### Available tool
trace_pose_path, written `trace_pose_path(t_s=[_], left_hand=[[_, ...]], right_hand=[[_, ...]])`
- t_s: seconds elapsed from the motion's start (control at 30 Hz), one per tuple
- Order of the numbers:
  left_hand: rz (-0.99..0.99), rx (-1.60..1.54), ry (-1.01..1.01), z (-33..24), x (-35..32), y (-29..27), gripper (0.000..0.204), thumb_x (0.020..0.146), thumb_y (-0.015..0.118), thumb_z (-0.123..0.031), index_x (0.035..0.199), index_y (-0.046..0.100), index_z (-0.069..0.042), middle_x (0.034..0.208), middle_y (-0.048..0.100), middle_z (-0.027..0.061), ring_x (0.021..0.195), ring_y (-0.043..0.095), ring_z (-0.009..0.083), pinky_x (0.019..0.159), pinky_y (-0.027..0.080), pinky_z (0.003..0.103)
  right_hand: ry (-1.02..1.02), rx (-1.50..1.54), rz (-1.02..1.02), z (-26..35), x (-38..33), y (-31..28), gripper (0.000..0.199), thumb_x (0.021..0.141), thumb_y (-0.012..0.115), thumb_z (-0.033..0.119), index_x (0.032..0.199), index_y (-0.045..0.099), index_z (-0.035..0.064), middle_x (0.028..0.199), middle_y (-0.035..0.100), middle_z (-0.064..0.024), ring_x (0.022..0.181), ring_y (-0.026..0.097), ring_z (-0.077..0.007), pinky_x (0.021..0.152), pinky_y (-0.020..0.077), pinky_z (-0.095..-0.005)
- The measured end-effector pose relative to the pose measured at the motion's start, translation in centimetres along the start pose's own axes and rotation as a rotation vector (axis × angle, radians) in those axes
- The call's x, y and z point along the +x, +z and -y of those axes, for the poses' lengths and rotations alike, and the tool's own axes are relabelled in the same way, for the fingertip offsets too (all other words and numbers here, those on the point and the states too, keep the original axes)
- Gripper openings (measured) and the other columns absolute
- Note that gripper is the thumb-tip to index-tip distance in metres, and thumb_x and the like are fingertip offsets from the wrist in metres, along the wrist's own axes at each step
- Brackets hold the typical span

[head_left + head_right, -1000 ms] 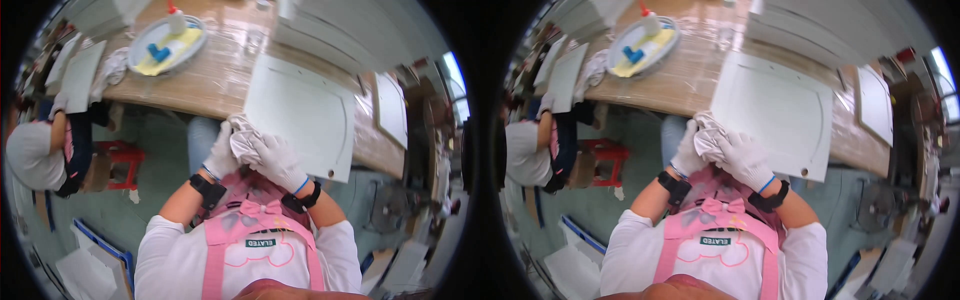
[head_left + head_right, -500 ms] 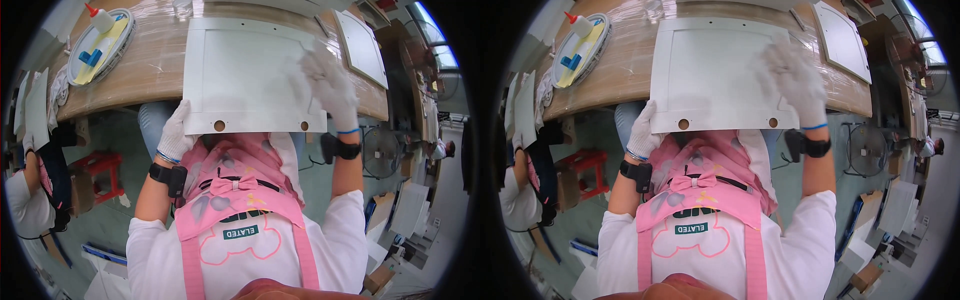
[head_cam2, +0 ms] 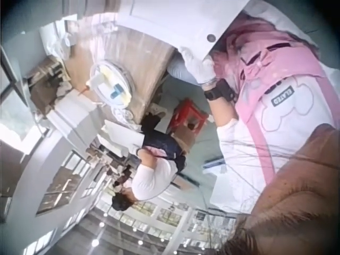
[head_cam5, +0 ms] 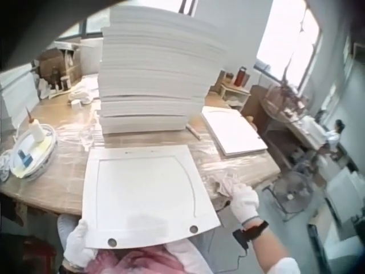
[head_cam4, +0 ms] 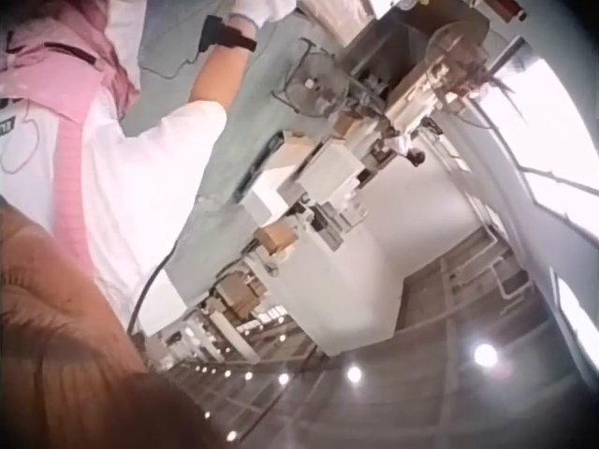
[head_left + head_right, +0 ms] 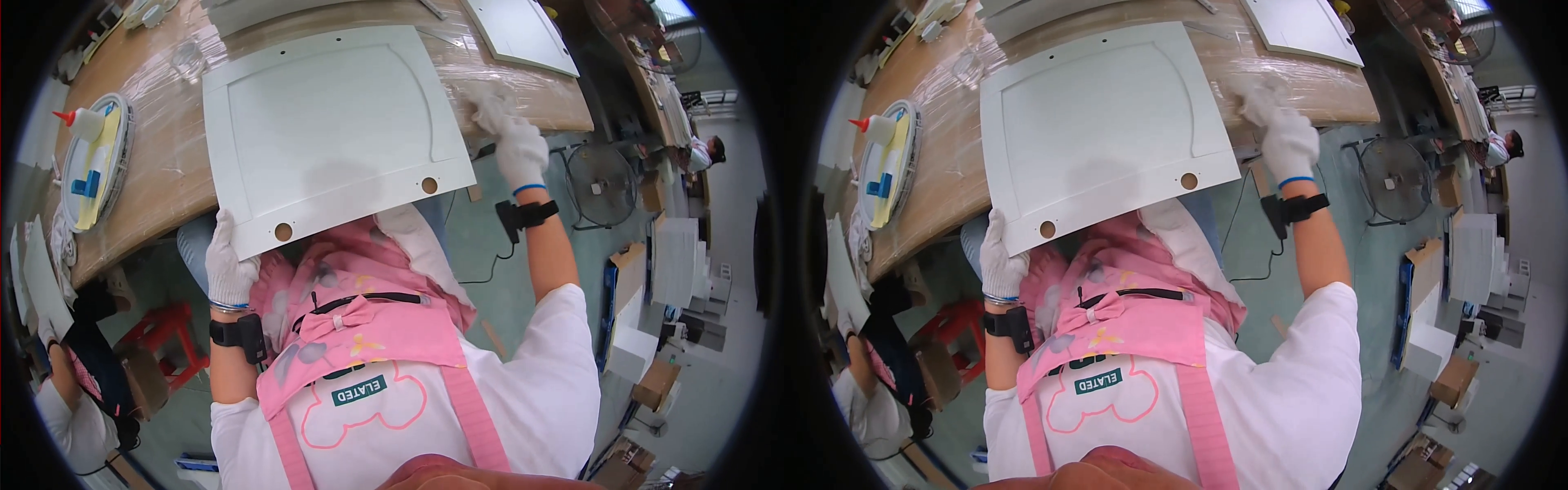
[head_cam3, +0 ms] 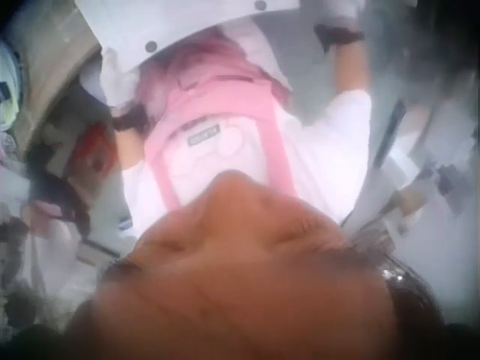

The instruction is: Cleaning and inspecting white cabinet door panels using a cloth, scraper, and cleaning solution.

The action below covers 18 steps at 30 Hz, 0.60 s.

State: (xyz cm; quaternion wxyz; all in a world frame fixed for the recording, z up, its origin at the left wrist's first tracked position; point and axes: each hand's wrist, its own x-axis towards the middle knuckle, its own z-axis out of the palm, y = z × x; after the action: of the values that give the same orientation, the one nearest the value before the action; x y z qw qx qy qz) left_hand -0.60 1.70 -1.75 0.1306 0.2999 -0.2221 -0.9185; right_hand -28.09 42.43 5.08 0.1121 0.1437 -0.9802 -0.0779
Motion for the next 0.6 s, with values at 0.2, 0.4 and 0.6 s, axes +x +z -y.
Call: trace_pose_path(t_s=[0.2, 0.4, 0.6], left_hand=[[0.041, -0.051, 0.008, -0.5, -0.5, -0.7, 0.035, 0.102, 0.055, -0.023, 0.132, 0.053, -0.005, 0.131, 0.060, 0.0118, 0.118, 0.061, 0.0290, 0.097, 0.056, 0.045], [0.063, -0.102, -0.070, -0.5, -0.9, 0.4, 0.038, 0.105, 0.048, -0.028, 0.134, 0.050, -0.003, 0.134, 0.058, 0.0174, 0.122, 0.058, 0.0362, 0.099, 0.053, 0.052], [0.167, -0.189, -0.107, -0.6, -2.8, 0.4, 0.045, 0.107, 0.039, -0.031, 0.135, 0.045, 0.004, 0.138, 0.052, 0.0254, 0.125, 0.055, 0.0402, 0.100, 0.052, 0.057]], right_hand=[[0.201, 0.122, -0.092, -5.2, 2.1, -3.3, 0.032, 0.089, 0.058, 0.020, 0.120, 0.066, 0.0233, 0.106, 0.068, -0.0196, 0.098, 0.064, -0.0409, 0.086, 0.0526, -0.0478], [-0.075, 0.213, -0.306, -5.8, 8.2, -2.2, 0.036, 0.087, 0.067, 0.029, 0.121, 0.067, 0.0191, 0.107, 0.067, -0.0170, 0.096, 0.065, -0.0385, 0.084, 0.0530, -0.0482], [-0.134, -0.174, -0.284, -1.5, 12.5, -3.5, 0.045, 0.087, 0.063, 0.027, 0.130, 0.062, 0.0145, 0.118, 0.063, -0.0195, 0.108, 0.061, -0.0379, 0.090, 0.0509, -0.0462]])
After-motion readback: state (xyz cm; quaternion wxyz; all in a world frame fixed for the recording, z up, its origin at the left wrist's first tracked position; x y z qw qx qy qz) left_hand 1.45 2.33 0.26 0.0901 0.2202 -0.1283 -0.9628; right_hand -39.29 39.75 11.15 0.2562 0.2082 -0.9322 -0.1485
